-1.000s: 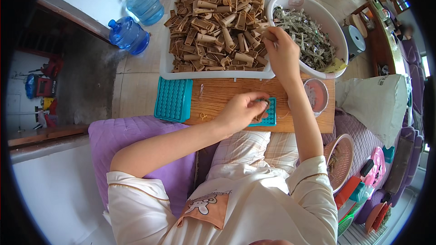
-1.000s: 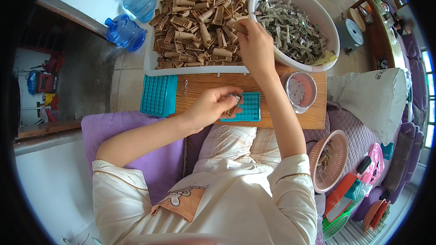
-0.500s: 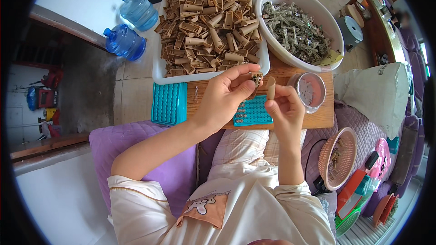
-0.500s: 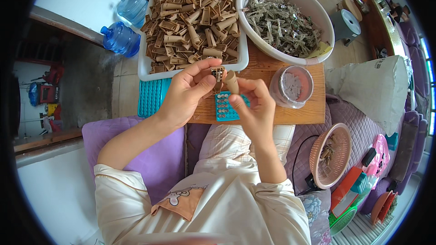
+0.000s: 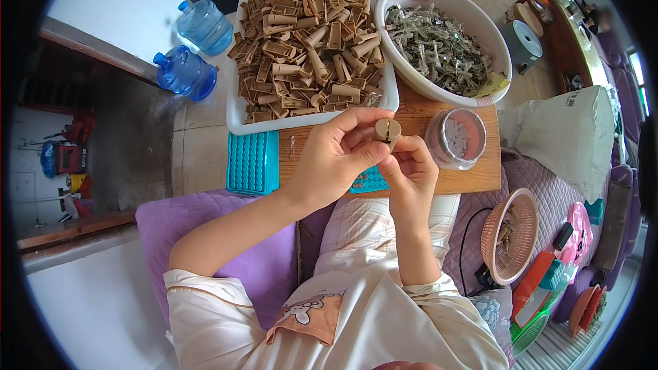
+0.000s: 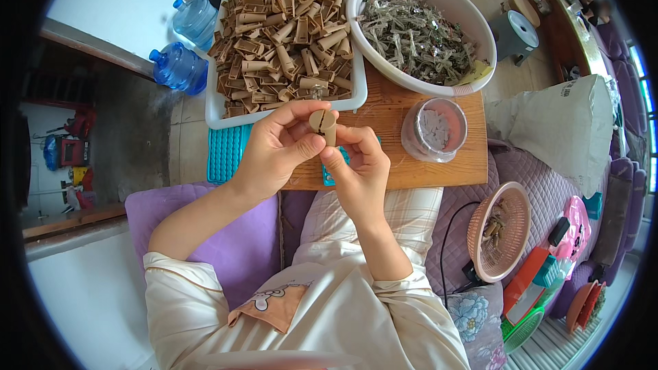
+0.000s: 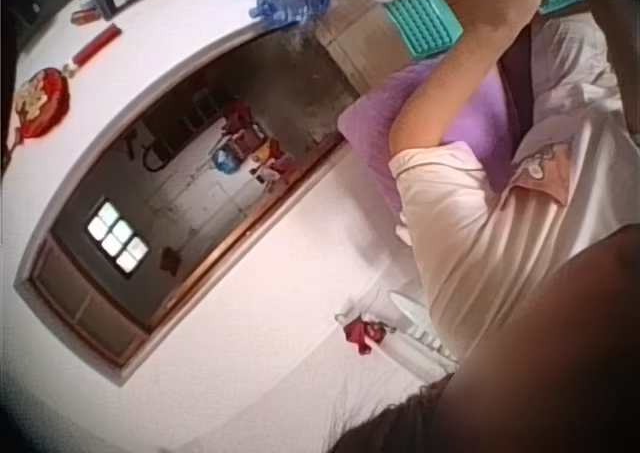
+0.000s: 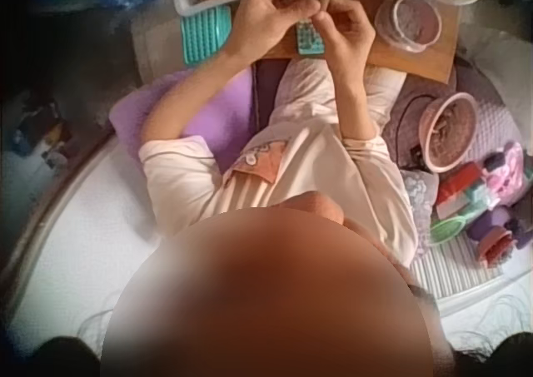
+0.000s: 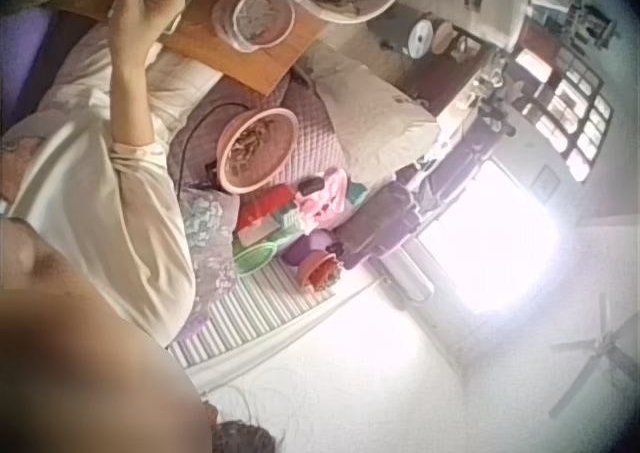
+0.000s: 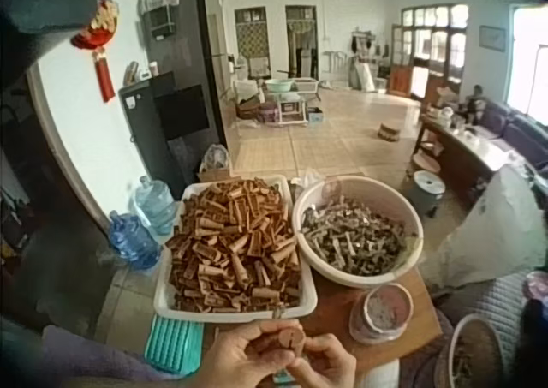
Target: The person assembles components by placing small pieces into plastic casing halves, closing the casing halves together, and securing them by hand.
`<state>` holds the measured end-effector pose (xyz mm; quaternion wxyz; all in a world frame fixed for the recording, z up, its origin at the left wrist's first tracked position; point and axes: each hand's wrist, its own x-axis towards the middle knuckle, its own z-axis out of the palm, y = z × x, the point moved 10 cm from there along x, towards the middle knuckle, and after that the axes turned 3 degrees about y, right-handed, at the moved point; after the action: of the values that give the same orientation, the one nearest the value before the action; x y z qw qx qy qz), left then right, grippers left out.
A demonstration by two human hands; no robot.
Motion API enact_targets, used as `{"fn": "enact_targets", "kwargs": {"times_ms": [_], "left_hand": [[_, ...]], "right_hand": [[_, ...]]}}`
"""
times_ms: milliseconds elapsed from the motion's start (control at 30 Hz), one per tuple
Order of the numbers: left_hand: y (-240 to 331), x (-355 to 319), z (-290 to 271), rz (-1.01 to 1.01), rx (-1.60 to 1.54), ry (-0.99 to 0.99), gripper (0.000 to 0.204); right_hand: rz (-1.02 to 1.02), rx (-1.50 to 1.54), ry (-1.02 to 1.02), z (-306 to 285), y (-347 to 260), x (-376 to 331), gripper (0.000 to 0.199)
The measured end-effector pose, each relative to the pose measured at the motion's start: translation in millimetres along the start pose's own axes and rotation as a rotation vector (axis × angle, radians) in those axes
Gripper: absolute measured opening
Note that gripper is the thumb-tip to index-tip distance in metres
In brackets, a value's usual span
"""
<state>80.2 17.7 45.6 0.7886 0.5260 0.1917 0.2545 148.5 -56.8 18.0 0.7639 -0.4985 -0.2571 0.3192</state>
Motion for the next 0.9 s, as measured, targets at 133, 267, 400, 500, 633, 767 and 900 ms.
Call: {"fn": "enact_targets", "kwargs": {"times_ms": [133, 267, 400, 500, 633, 767, 900], "left_hand": [[-4, -1, 3, -0.039, 0.013, -0.033, 0.039], [-6, -5, -1, 0.018, 0.205, 0.0, 0.04], [26, -13, 11, 0.376, 0.678, 0.005, 0.039], [32, -18, 14, 0.487, 0.723, -0.015, 0.032], [35, -24, 19, 0.569, 0.723, -0.031, 0.03], [33, -22, 22, 0.551, 0.722, -0.083, 0.033], [14, -17, 19, 0.406, 0.644, -0.133, 0.034]], "right_hand": [[0.051, -0.018, -0.011, 2, 5, 2, 0.02], [0.041, -0.064, -0.036, 7, 14, 4, 0.018], [-0.039, -0.372, -0.131, 25, 2, 0, 0.014], [-0.086, -0.352, -0.254, 41, 3, -11, 0.005], [-0.125, -0.293, -0.118, 38, 6, -18, 0.005], [-0.183, -0.299, -0.132, 38, -1, -19, 0.004], [-0.191, -0.395, -0.176, 35, -2, -16, 0.007]]}}
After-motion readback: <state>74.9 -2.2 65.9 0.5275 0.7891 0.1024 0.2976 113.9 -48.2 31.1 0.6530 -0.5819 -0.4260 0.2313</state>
